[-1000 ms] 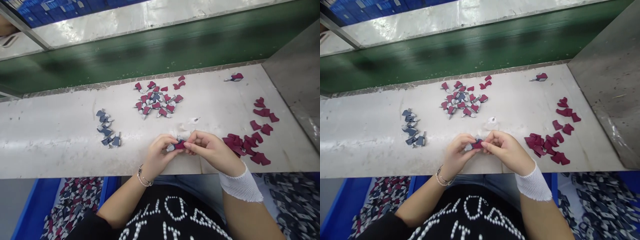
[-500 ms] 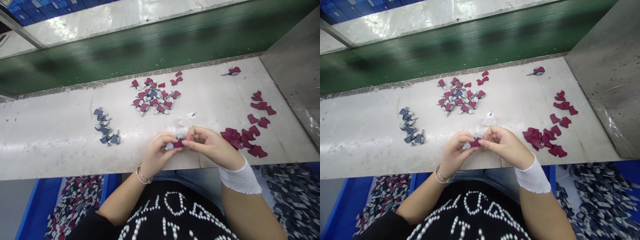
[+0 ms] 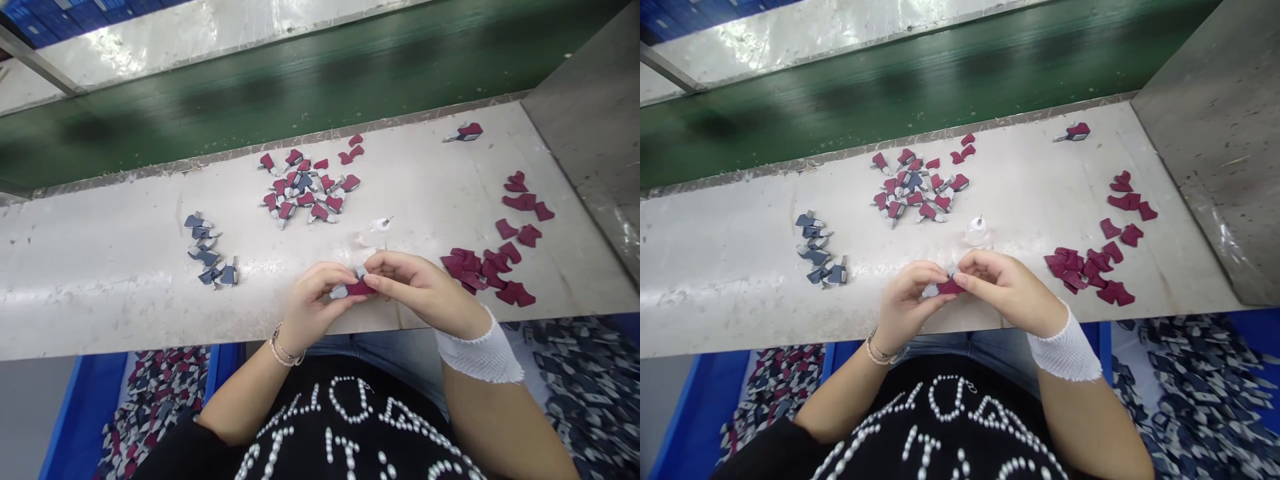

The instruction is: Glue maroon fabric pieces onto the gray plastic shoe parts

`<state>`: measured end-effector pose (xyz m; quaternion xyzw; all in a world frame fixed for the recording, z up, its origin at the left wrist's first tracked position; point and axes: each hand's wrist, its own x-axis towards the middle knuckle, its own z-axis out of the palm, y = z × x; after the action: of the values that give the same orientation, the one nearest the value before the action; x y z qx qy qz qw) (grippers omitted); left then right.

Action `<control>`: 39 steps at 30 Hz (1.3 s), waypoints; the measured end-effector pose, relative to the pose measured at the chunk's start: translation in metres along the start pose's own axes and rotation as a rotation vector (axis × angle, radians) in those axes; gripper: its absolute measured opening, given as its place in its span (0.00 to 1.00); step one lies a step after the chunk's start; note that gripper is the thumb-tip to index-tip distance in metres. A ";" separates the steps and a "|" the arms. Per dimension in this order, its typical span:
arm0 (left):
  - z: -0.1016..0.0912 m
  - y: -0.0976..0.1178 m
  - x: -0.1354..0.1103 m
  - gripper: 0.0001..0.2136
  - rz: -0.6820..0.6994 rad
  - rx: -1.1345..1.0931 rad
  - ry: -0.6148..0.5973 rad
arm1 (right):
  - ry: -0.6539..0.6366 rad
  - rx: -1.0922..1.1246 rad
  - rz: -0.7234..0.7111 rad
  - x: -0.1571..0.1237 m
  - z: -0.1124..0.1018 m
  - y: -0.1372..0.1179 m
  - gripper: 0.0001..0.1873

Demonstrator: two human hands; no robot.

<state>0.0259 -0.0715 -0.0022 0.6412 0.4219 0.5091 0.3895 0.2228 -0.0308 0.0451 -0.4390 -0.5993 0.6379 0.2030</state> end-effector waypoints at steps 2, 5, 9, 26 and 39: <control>0.001 -0.001 0.000 0.11 -0.011 -0.003 0.021 | 0.052 -0.064 -0.016 -0.001 0.005 -0.002 0.16; 0.004 -0.002 0.000 0.11 -0.010 -0.066 0.091 | 0.118 -0.153 -0.043 -0.005 0.013 -0.004 0.15; 0.006 -0.001 -0.001 0.12 -0.030 -0.152 0.144 | 0.110 -0.245 -0.112 -0.012 0.015 -0.008 0.10; -0.008 0.026 0.002 0.11 -0.598 -0.360 -0.175 | -0.081 -0.592 -0.397 -0.021 -0.004 -0.014 0.10; -0.018 0.029 0.010 0.07 -0.440 -0.123 -0.395 | -0.139 -0.534 -0.342 -0.020 -0.001 -0.006 0.10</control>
<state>0.0141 -0.0710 0.0310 0.5964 0.4351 0.3025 0.6028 0.2323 -0.0449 0.0575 -0.3253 -0.8230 0.4431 0.1433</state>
